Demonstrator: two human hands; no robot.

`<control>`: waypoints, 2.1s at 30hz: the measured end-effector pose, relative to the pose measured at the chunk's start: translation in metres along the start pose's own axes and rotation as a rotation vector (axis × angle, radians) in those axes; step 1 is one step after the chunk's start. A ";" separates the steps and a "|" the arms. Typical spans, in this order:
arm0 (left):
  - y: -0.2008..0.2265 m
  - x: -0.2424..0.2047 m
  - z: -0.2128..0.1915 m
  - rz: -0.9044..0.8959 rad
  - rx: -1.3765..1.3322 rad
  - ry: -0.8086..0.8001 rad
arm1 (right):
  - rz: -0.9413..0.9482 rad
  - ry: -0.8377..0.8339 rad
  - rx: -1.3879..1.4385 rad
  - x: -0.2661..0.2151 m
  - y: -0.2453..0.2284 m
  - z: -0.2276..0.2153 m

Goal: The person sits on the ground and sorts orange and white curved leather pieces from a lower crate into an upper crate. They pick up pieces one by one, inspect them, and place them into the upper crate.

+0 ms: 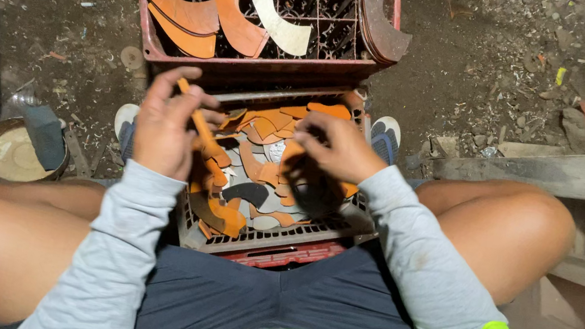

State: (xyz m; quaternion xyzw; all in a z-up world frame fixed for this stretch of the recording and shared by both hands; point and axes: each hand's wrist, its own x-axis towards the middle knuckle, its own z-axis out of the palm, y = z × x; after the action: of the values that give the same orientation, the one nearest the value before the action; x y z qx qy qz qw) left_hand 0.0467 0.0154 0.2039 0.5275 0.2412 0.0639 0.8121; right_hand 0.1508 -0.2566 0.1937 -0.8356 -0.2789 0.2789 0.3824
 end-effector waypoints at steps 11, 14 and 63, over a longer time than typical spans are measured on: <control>-0.037 -0.006 -0.001 0.303 1.076 -0.233 | -0.040 -0.150 -0.713 -0.010 0.073 0.081; -0.042 -0.009 0.003 0.134 1.184 -0.279 | -0.095 -0.055 -0.739 -0.005 0.072 0.091; -0.102 -0.006 0.046 -0.084 0.366 -0.210 | -0.014 0.212 0.551 0.000 0.017 0.036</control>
State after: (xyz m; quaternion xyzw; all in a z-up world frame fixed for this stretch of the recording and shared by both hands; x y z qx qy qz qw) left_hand 0.0468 -0.0689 0.1309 0.6596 0.1847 -0.0703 0.7252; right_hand 0.1306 -0.2482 0.1605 -0.7227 -0.1569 0.2525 0.6239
